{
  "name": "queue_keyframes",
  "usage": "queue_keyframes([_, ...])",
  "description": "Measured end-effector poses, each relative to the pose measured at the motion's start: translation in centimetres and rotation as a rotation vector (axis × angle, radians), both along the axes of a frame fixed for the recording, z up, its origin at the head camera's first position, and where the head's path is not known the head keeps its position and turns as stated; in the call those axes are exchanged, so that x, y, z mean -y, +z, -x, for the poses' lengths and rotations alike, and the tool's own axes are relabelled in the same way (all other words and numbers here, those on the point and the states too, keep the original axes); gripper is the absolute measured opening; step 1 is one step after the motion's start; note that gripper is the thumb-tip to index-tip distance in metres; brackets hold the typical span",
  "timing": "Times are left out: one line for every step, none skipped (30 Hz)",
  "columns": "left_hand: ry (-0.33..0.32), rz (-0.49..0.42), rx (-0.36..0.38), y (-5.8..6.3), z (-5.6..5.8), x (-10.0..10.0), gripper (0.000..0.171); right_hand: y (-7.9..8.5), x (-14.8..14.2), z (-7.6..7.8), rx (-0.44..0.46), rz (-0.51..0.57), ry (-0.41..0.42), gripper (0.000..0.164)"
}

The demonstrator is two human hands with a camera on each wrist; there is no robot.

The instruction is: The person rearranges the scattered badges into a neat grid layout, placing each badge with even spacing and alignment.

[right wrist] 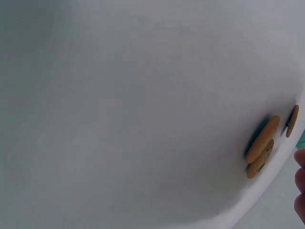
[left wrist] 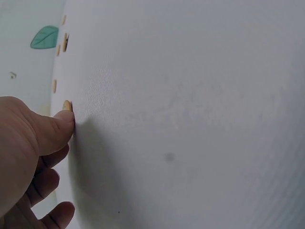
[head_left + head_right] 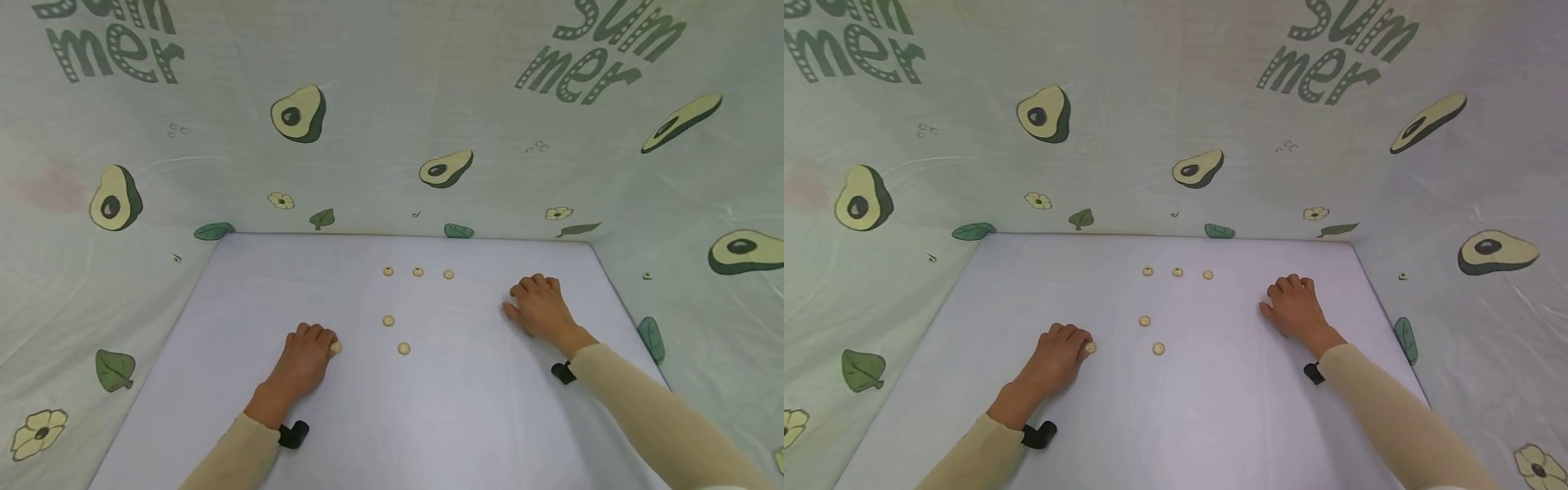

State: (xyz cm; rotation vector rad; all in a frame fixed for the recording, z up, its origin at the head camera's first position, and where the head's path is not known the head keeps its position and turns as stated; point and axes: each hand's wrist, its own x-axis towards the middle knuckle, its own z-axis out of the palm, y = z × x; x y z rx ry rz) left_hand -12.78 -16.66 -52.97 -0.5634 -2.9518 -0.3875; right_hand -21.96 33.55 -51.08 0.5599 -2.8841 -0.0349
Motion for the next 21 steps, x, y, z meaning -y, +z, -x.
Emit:
queue_keyframes([0.0,0.002,0.004,0.0,0.0,0.0,0.018,-0.2,-0.1,-0.2,0.01,0.001,-0.001,0.034])
queue_keyframes([-0.001,0.003,0.007,0.0,0.0,0.0,0.019,-0.4,-0.1,-0.3,0.018,0.005,-0.004,0.034])
queue_keyframes([0.0,0.002,0.008,0.0,0.0,0.0,0.019,-0.5,-0.1,-0.5,0.022,0.008,-0.006,0.034])
queue_keyframes([0.0,0.003,0.007,0.0,0.0,0.0,0.019,-0.7,-0.1,-0.6,0.025,0.005,-0.007,0.034])
queue_keyframes([0.0,0.001,0.006,0.0,-0.1,-0.1,0.019,-0.8,0.0,-0.7,0.028,0.004,-0.005,0.034])
queue_keyframes([0.0,0.0,0.005,0.0,-0.1,-0.1,0.019,-0.9,0.0,-0.7,0.031,0.005,-0.003,0.033])
queue_keyframes([0.0,0.0,0.004,0.0,-0.1,-0.1,0.019,-1.0,-0.1,-0.8,0.036,0.01,0.001,0.032])
queue_keyframes([0.0,0.0,0.002,0.0,-0.1,-0.1,0.019,-1.1,-0.1,-0.8,0.04,0.017,0.006,0.031])
queue_keyframes([0.0,0.002,0.0,0.0,-0.1,-0.1,0.019,-1.1,-0.1,-0.8,0.043,0.022,0.012,0.03])
queue_keyframes([0.0,0.004,-0.001,-0.1,-0.1,-0.1,0.019,-1.2,-0.1,-0.8,0.044,0.029,0.02,0.028])
queue_keyframes([-0.001,0.003,-0.001,0.0,-0.1,-0.1,0.019,-1.2,-0.1,-0.8,0.044,0.037,0.027,0.027])
queue_keyframes([-0.002,0.002,-0.002,0.0,-0.1,-0.1,0.019,-1.2,-0.2,-0.9,0.044,0.047,0.032,0.027])
queue_keyframes([-0.003,0.001,-0.003,0.0,-0.1,-0.1,0.019,-1.2,-0.2,-0.9,0.043,0.054,0.036,0.027])
queue_keyframes([-0.004,-0.003,-0.004,0.0,-0.1,-0.1,0.018,-1.1,-0.2,-0.9,0.042,0.058,0.039,0.028])
queue_keyframes([-0.005,-0.006,-0.005,0.0,-0.1,-0.1,0.018,-1.0,-0.2,-1.0,0.042,0.059,0.041,0.029])
queue_keyframes([-0.006,-0.009,-0.005,0.1,-0.1,-0.1,0.018,-0.9,-0.3,-1.0,0.041,0.061,0.042,0.029])
queue_keyframes([-0.006,-0.01,-0.006,0.1,-0.1,-0.1,0.018,-0.8,-0.3,-1.0,0.044,0.063,0.043,0.03])
queue_keyframes([-0.006,-0.01,-0.006,0.1,-0.1,-0.1,0.018,-0.8,-0.3,-1.0,0.048,0.066,0.045,0.029])
queue_keyframes([-0.005,-0.009,-0.005,0.1,-0.1,-0.1,0.018,-0.7,-0.4,-0.9,0.055,0.07,0.047,0.028])
queue_keyframes([-0.004,-0.006,-0.005,0.2,-0.1,-0.1,0.018,-0.7,-0.4,-0.9,0.062,0.073,0.051,0.028])
queue_keyframes([-0.001,-0.003,-0.004,0.2,-0.1,-0.1,0.018,-0.7,-0.4,-0.8,0.069,0.078,0.054,0.027])
